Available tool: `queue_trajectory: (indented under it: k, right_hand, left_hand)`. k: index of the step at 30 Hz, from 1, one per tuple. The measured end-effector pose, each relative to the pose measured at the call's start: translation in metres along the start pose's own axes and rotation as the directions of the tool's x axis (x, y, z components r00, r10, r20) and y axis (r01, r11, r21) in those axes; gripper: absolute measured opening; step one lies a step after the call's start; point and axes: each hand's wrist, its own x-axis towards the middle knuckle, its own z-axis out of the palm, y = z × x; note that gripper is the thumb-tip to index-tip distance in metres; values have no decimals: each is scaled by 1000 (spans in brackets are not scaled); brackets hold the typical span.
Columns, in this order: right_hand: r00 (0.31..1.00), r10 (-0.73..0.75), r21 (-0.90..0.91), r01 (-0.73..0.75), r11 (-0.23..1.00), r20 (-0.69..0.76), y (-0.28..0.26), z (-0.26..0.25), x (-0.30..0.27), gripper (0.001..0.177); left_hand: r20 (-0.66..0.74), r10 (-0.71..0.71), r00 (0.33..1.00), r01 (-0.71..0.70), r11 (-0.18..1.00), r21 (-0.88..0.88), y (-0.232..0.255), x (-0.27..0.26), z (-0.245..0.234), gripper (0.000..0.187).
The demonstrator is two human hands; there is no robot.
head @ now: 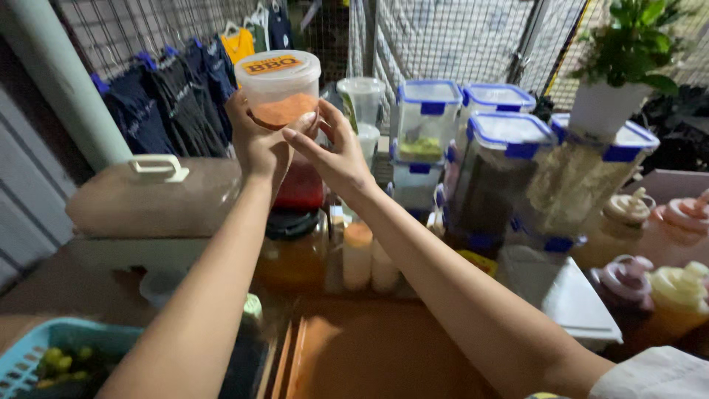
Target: The person pours a dark liquid from a large bottle into a small squeeze bottle, then wipes the squeeze bottle with a tissue and secures the cap. The person places the filled squeeze bottle on a shelf and returns to the counter to clean a ladle and wipe the work surface.
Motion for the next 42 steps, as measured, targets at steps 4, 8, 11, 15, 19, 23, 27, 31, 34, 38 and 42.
queue_trajectory:
  k: [4,8,11,15,19,23,27,31,34,38,42]
  right_hand:
    - [997,-72,-10,72,997,20,12,7,29,80]
    - [993,-121,-7,121,993,4,14,10,48,79]
    - [996,-86,-21,86,996,29,15,9,55,78]
    - [999,0,-123,4,992,39,29,8,57,85]
    - [964,234,-270,-260,927,-125,49,12,48,94]
    - [971,236,-160,-237,958,-25,64,14,37,92]
    - [932,353,-204,-362,910,-81,78,9,31,96]
    - [979,186,-355,-202,913,-79,84,3,23,94]
    - [950,290,-329,-314,891,-120,77,-2,3,90]
    - [942,310,-146,-327,934,-127,51,-12,-44,68]
    - [953,266,-86,-280,956,-148,18,-32,-103,42]
  left_hand:
    - [-50,-99,994,99,995,-2,-21,32,11,90]
    - [19,-124,992,120,897,-426,-37,59,21,93]
    - [8,-124,992,124,985,-118,-50,69,21,98]
    - [4,-140,990,140,988,61,-74,66,20,99]
    - [4,-39,999,38,987,156,-101,62,19,100]
    - [8,-40,999,37,973,230,-127,66,14,100]
    - [27,-114,993,103,959,265,-136,66,20,106]
    - [4,-20,1000,16,910,415,-124,56,13,109]
    - [-41,70,997,-47,907,418,-96,24,3,88]
    - [-102,80,992,-33,918,396,-49,-47,-13,49]
    - [-9,-54,998,55,965,257,-3,-114,-15,37]
